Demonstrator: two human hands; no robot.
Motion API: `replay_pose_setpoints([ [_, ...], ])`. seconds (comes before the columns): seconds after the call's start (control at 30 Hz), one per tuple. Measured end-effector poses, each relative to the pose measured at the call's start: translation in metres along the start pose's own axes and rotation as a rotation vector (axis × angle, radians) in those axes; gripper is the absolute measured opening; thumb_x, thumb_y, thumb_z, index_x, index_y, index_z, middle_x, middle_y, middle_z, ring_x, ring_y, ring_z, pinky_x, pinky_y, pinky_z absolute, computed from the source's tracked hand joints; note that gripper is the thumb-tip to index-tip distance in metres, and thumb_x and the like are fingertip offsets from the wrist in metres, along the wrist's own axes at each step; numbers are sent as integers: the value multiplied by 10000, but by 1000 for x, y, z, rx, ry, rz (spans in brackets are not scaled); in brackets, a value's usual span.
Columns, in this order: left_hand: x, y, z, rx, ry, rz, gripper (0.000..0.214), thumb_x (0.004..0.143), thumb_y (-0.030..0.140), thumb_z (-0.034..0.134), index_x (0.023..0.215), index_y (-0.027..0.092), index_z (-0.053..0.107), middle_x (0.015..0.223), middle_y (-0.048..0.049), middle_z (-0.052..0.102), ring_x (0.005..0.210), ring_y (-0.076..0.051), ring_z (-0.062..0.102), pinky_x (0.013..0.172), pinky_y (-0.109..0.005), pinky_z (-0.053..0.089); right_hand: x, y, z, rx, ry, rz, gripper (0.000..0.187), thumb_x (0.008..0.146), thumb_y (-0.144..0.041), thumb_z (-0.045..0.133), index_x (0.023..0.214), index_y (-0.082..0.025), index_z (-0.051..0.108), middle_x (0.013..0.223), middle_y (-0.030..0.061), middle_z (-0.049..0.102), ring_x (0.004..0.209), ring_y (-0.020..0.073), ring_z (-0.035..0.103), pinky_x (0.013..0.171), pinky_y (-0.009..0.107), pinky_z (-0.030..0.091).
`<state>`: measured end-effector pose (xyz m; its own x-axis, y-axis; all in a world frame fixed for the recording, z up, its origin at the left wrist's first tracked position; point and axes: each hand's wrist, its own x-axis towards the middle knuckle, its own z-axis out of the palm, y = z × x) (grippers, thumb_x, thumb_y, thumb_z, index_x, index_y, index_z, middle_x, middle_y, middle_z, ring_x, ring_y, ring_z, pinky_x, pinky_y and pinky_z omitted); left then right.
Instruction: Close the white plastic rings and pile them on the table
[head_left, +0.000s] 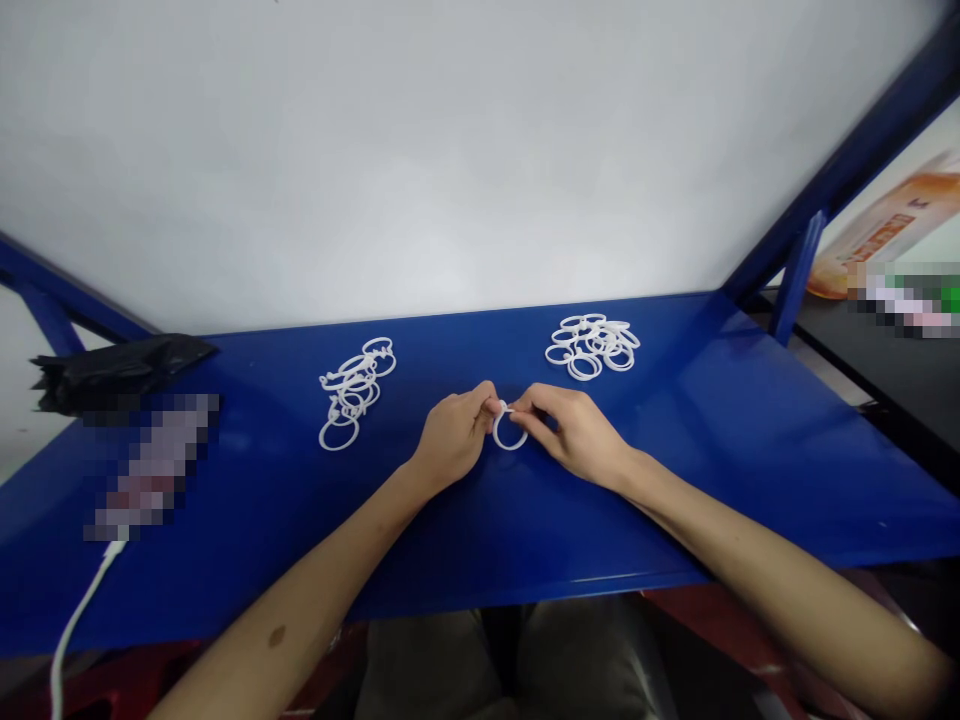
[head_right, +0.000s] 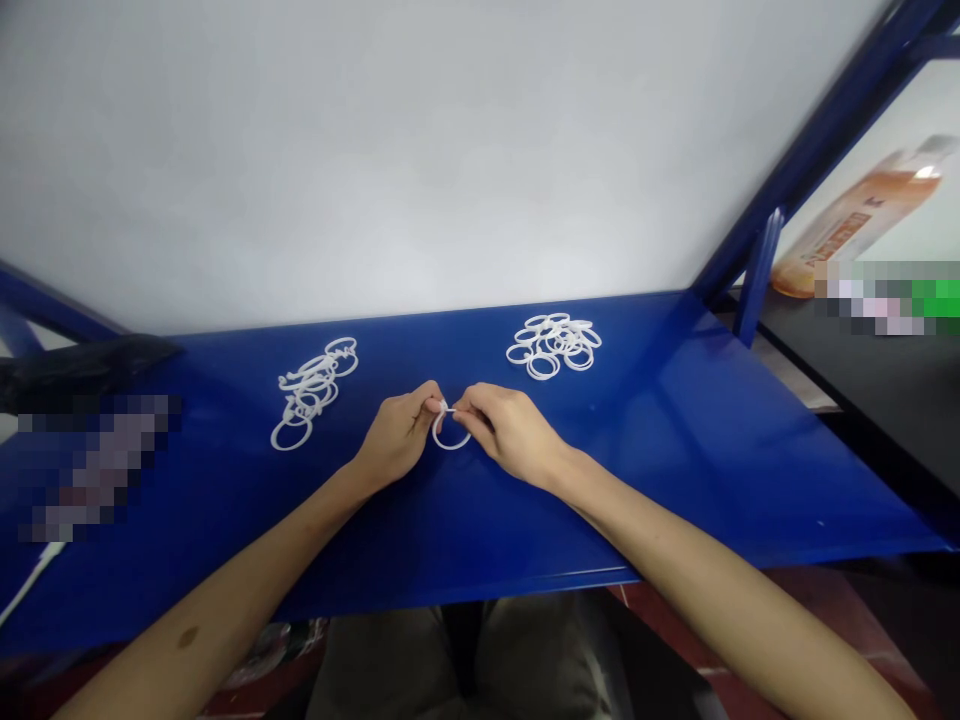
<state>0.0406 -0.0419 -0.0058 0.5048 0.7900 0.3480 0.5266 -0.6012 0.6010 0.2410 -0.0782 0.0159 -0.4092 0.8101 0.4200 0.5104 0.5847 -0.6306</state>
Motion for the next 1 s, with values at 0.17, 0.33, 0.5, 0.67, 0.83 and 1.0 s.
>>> replay_pose_setpoints([
  [0.17,-2,2,0,110,-17,31,374,1063,371,280,806,220,505,651,24,618,609,-143,566,656,-281,398,-1,-2,-1,-168,-26,-163,237,1041,-269,413,983,-187,627,840,69,634,750,185,571,681,319,490],
  [0.33,11,-2,-7,361,-42,18,369,1059,395,314,908,217,600,821,-34,684,784,-209,601,747,-333,432,9,21,-9,-202,79,-86,261,1033,-293,437,1048,-203,681,947,90,682,860,210,633,781,364,529],
  [0.5,20,-35,-36,672,129,-136,328,1018,385,415,1053,178,667,1049,-112,695,1017,-299,554,893,-412,419,10,63,-42,-461,339,171,280,974,-247,481,1040,-168,741,947,114,664,810,229,628,766,385,519],
  [0.67,17,-56,-56,925,198,-383,395,959,389,474,1129,96,678,1175,-210,622,1126,-394,474,880,-474,387,7,81,-65,-559,360,368,237,894,-207,544,994,-142,749,854,99,664,695,199,602,734,349,492],
  [0.83,13,-51,-55,919,66,-387,320,954,327,462,1043,116,686,1112,-211,645,1122,-400,468,888,-495,345,9,77,-59,-528,302,446,99,827,-161,612,902,-158,677,823,68,697,707,194,622,684,305,457],
  [1.0,13,-49,-53,866,59,-318,213,946,306,510,1012,171,661,1052,-163,685,1051,-372,505,855,-491,336,9,78,-55,-594,291,489,56,849,-207,617,808,-177,638,781,63,688,689,198,609,656,306,420],
])
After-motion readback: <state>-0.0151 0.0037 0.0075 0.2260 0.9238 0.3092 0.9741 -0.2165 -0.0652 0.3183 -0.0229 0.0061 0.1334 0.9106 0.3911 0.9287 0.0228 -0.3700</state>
